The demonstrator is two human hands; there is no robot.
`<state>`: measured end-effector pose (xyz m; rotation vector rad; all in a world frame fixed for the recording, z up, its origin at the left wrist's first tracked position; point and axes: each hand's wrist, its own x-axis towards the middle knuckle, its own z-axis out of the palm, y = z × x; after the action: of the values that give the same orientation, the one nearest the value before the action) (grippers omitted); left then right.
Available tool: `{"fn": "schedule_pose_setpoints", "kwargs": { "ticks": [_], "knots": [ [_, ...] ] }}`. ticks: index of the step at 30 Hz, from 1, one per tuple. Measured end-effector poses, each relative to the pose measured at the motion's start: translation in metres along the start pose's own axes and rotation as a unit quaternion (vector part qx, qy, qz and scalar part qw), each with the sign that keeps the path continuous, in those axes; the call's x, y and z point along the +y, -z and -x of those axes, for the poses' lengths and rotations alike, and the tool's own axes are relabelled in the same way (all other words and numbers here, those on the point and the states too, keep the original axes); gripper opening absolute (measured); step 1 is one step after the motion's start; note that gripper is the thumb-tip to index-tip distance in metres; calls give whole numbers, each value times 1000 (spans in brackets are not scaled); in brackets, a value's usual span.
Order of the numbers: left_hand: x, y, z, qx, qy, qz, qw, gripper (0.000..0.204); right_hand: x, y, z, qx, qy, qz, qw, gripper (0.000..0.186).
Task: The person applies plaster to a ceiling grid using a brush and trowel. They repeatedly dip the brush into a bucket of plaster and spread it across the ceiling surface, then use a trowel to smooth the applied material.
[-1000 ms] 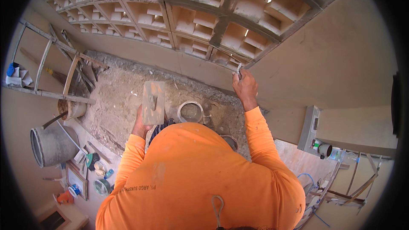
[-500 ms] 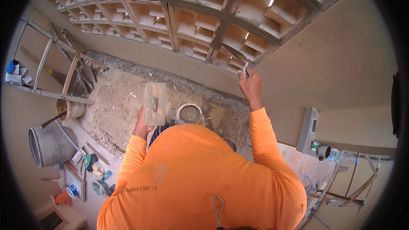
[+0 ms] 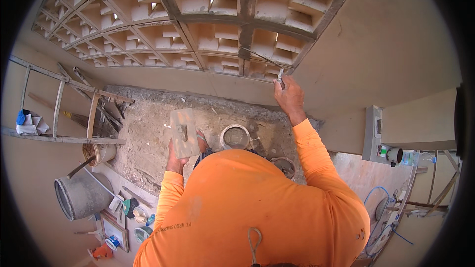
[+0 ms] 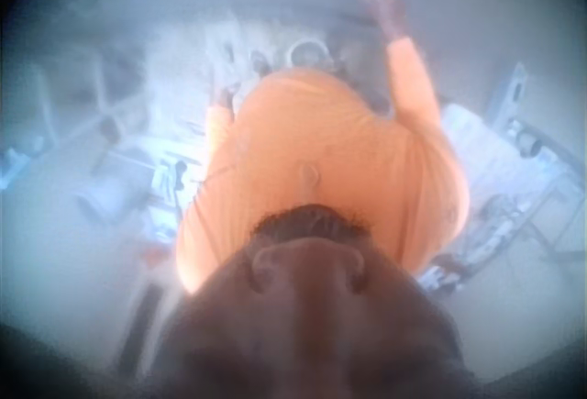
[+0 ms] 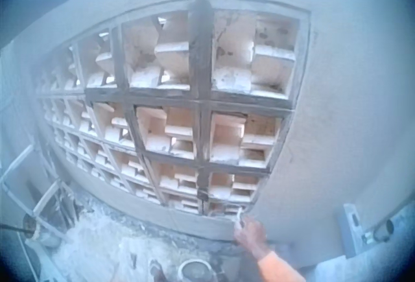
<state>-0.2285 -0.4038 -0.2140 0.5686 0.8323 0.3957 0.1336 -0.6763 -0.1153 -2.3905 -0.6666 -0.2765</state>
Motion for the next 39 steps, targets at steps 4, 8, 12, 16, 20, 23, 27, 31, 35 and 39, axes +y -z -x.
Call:
{"fn": "schedule_pose_setpoints", "kwargs": {
  "ticks": [4, 8, 12, 16, 20, 23, 27, 31, 35, 39],
  "knots": [
    [-6, 8, -2, -32, 13, 33, 999, 29, 16, 17, -3, -38, 33, 34, 998, 25],
    [-13, 9, -9, -23, 24, 47, 998, 29, 31, 17, -12, -110, 31, 77, 990, 28],
    [-14, 9, -11, -8, 24, 4, 1000, 29, 41, 10, -16, -98, 25, 52, 994, 30],
    [-11, 2, -6, -27, 22, 7, 999, 30, 52, 6, -19, -114, 31, 41, 992, 32],
    [-7, -8, -2, -38, 34, 15, 999, 29, 62, 1, -23, -157, 17, 55, 986, 35],
    [-5, -13, 0, -37, 31, 5, 999, 29, 66, -2, -23, -169, 7, 57, 984, 35],
    [-5, -16, 1, -30, 25, -7, 999, 29, 67, 0, -19, -218, -35, 63, 973, 40],
    [-5, -18, 1, -2, 15, -27, 1000, 28, 68, 5, -14, -262, -76, -19, 962, 45],
    [-5, -14, 3, -25, 22, -15, 999, 29, 69, -1, -7, -264, -103, -150, 947, 49],
    [-7, -2, 12, -25, 20, -24, 999, 29, 69, -16, 1, -253, -89, -173, 948, 48]
  ]
}}
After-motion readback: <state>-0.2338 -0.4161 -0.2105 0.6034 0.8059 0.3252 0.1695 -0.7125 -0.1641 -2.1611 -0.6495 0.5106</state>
